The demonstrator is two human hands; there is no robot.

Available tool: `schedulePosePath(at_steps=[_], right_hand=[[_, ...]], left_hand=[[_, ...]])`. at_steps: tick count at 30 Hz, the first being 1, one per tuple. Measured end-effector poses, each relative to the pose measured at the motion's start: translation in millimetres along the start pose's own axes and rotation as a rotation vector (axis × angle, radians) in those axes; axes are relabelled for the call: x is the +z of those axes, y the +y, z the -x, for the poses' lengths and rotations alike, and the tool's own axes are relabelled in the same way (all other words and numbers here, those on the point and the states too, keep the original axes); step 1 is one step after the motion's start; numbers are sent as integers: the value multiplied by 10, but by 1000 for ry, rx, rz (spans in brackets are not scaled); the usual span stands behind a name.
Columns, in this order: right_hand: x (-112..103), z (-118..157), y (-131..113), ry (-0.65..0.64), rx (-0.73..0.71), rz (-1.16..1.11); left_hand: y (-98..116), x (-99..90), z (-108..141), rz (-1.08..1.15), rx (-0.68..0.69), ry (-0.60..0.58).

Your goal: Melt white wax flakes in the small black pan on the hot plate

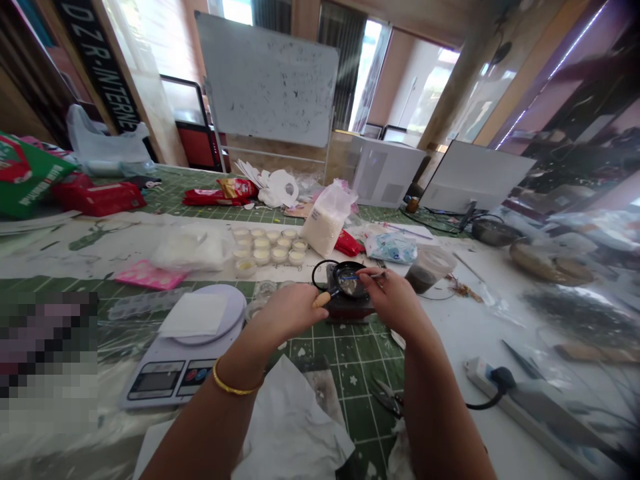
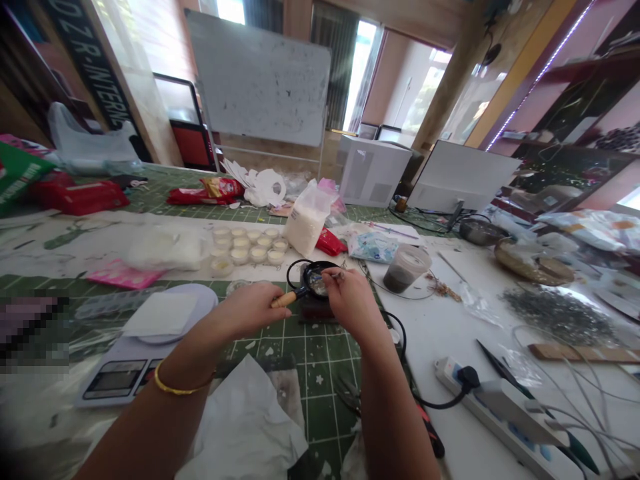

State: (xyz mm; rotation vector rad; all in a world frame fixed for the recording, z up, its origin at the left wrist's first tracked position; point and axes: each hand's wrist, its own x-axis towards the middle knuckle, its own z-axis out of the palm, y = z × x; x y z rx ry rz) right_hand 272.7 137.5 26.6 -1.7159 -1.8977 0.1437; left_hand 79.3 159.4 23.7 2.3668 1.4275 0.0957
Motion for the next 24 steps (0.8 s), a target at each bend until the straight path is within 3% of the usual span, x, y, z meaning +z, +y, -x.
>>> schedulePosePath(at_steps=[17, 24], right_hand=[[-31, 14, 9, -16, 0, -3], [-178, 71, 47, -4, 33, 62]], left_hand=[[-6, 7, -9, -10, -10, -15], [-11, 9, -28, -27, 4, -20]])
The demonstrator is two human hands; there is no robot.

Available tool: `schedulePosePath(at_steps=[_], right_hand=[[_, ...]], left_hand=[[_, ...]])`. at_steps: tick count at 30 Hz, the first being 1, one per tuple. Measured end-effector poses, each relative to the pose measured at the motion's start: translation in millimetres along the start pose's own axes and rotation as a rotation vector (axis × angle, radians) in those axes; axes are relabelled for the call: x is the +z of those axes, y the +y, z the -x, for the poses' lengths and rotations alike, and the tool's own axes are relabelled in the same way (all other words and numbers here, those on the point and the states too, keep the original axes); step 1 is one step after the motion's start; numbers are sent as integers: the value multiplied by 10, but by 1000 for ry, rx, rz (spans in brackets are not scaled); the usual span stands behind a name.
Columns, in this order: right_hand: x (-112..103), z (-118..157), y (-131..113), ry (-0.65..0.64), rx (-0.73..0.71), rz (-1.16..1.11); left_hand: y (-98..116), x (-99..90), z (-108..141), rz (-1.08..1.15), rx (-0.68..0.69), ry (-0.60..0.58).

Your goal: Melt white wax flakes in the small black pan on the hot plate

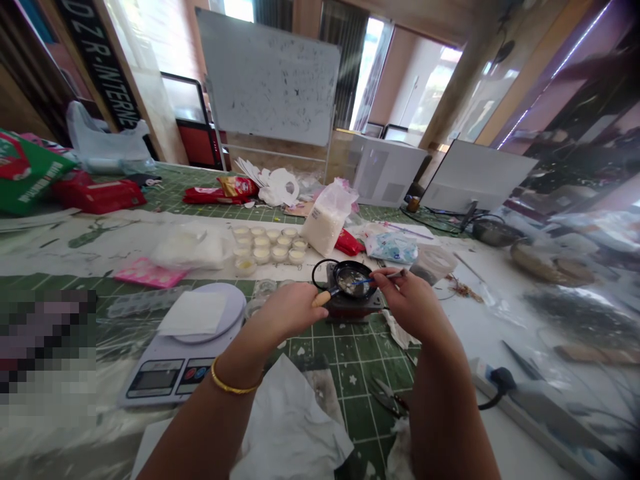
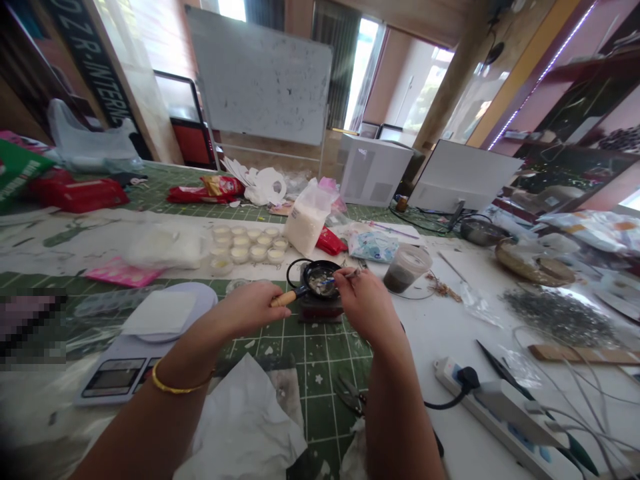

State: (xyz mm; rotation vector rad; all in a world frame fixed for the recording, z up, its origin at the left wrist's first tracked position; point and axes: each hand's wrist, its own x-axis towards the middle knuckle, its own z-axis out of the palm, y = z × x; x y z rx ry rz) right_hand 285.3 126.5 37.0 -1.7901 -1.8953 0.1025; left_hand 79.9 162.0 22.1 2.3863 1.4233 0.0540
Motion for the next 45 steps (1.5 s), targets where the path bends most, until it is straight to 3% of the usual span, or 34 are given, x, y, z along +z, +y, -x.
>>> schedulePosePath(at_steps=[17, 20, 24, 35, 45], right_hand=[[-37, 20, -67, -116, 23, -24], [-16, 12, -65, -61, 42, -51], [21, 10, -65, -113, -5, -63], [68, -15, -71, -24, 0, -42], [99, -17, -63, -62, -26, -32]], left_hand=[[27, -23, 8, 3, -23, -25], [28, -26, 9, 8, -25, -21], [29, -20, 15, 9, -28, -11], [36, -36, 31, 15, -25, -2], [12, -15, 32, 15, -11, 6]])
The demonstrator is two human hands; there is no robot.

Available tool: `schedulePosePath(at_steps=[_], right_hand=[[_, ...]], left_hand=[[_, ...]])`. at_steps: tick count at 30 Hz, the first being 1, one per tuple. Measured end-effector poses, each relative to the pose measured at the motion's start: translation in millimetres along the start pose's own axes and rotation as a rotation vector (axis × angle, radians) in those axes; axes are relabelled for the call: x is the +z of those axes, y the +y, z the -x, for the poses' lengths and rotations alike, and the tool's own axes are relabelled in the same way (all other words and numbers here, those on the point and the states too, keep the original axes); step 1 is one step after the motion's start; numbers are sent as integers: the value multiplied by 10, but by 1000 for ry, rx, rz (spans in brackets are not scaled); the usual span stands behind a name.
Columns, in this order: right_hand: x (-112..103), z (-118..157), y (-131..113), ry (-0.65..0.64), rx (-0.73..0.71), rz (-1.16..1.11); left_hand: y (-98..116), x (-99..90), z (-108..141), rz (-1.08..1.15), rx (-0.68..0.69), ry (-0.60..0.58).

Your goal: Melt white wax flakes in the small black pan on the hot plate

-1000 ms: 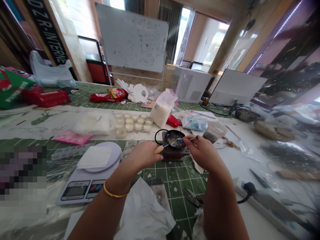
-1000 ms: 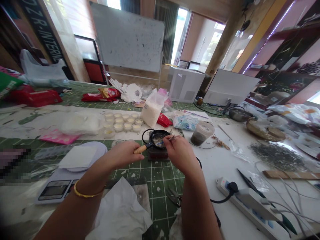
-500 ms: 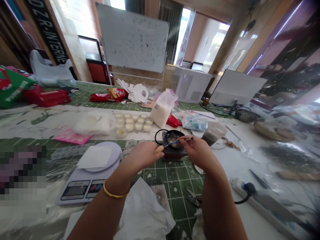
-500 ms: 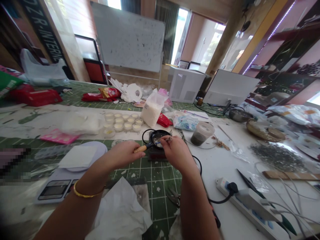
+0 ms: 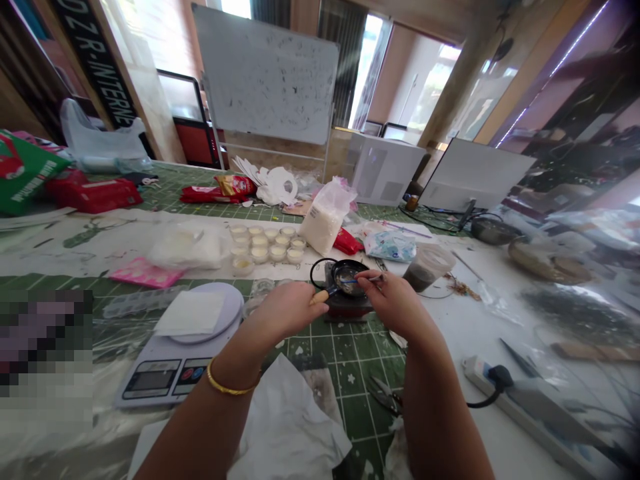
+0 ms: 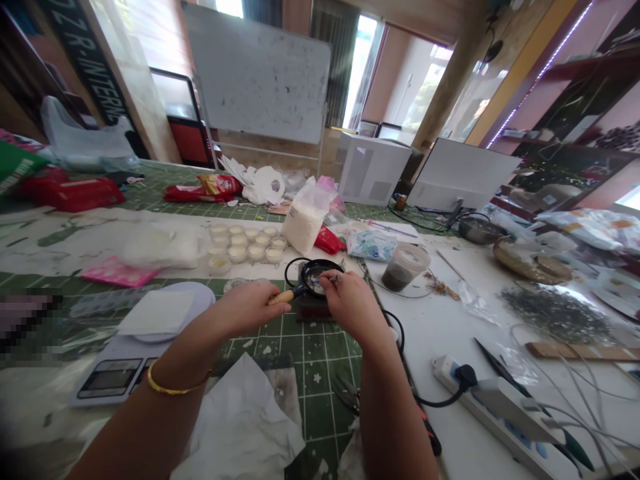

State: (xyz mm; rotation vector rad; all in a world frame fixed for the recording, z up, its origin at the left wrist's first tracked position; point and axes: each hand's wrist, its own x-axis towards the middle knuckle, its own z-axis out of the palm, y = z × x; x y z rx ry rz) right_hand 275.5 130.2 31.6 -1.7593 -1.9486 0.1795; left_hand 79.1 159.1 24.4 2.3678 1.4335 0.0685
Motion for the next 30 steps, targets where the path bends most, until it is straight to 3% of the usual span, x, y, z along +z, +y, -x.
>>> schedulePosePath(at_steps=[4, 8, 11, 15, 30], right_hand=[[3, -8, 4, 70, 13, -5], [-2, -13, -1, 13, -3, -9], [-2, -10, -4, 51, 17, -19], [5, -8, -8, 1, -7, -34], [29, -19, 5, 0, -20, -77]], left_hand=[[-11, 5, -6, 4, -7, 4], [-10, 5, -6, 1, -6, 9], [-14, 5, -3, -2, 3, 13], [-24, 8, -5, 0, 8, 15], [-27, 9, -10, 11, -6, 11]])
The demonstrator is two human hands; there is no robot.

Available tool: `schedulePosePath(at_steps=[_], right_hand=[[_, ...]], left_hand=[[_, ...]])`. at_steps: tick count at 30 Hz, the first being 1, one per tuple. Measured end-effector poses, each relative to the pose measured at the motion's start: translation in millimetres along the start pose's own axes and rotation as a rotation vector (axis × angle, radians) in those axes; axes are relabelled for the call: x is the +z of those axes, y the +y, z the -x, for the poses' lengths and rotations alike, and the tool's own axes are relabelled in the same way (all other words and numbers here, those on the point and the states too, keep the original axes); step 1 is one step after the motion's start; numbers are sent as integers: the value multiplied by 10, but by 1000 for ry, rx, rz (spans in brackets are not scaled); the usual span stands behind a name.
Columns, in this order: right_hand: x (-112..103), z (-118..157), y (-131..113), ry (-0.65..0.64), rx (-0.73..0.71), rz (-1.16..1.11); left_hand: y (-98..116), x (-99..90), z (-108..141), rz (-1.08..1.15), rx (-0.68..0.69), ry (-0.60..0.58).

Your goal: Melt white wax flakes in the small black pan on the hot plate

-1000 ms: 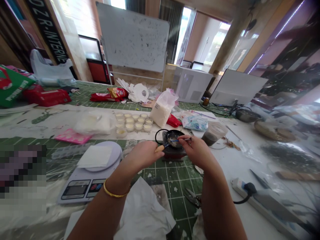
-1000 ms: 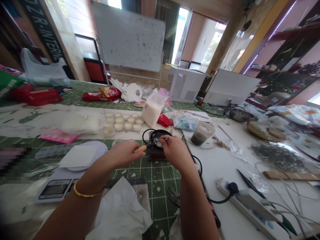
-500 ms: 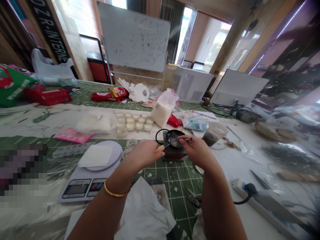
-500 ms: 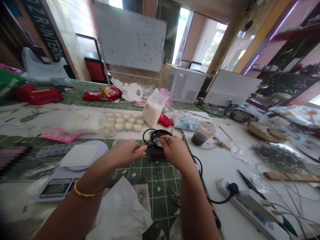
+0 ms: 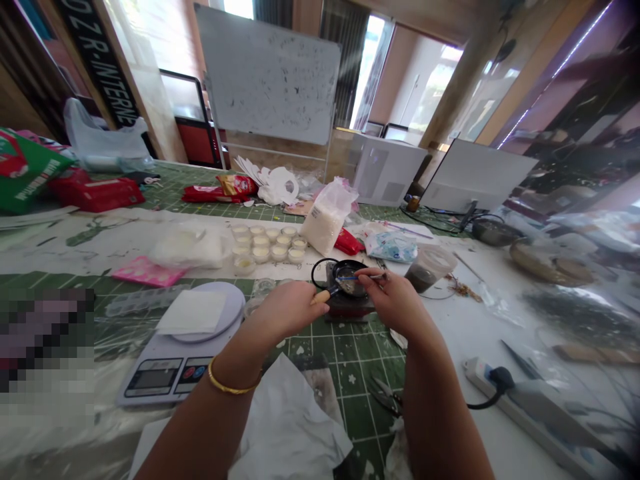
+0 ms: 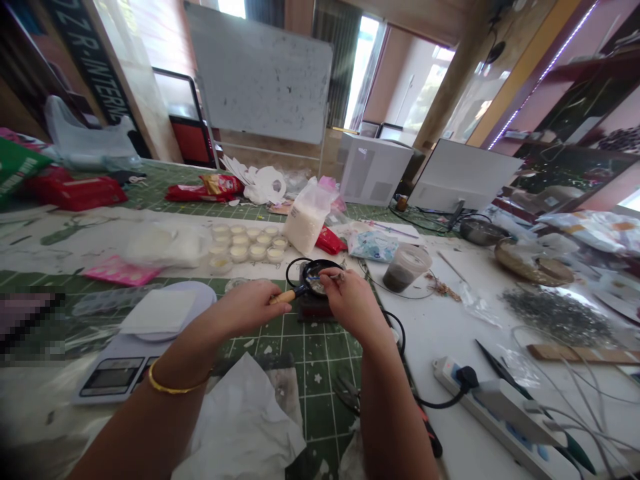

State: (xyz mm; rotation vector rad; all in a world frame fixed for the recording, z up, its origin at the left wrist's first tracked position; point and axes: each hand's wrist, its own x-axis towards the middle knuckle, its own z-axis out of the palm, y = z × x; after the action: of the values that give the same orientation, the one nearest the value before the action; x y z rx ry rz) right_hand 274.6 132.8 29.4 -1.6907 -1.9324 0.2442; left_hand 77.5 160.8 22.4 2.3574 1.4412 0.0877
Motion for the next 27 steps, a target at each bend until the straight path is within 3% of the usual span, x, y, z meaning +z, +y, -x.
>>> schedulePosePath(at_steps=[4, 8, 18, 27], right_hand=[[-11, 3, -11, -25, -10, 23], [-6, -13, 9, 63, 52, 55], [-4, 3, 0, -18, 14, 8], [2, -12, -8, 2, 13, 7]], left_hand=[[1, 4, -1, -3, 0, 3], [-4, 8, 6, -6, 12, 8], [-10, 8, -8, 0, 5, 5], [-27, 16, -3, -10, 27, 14]])
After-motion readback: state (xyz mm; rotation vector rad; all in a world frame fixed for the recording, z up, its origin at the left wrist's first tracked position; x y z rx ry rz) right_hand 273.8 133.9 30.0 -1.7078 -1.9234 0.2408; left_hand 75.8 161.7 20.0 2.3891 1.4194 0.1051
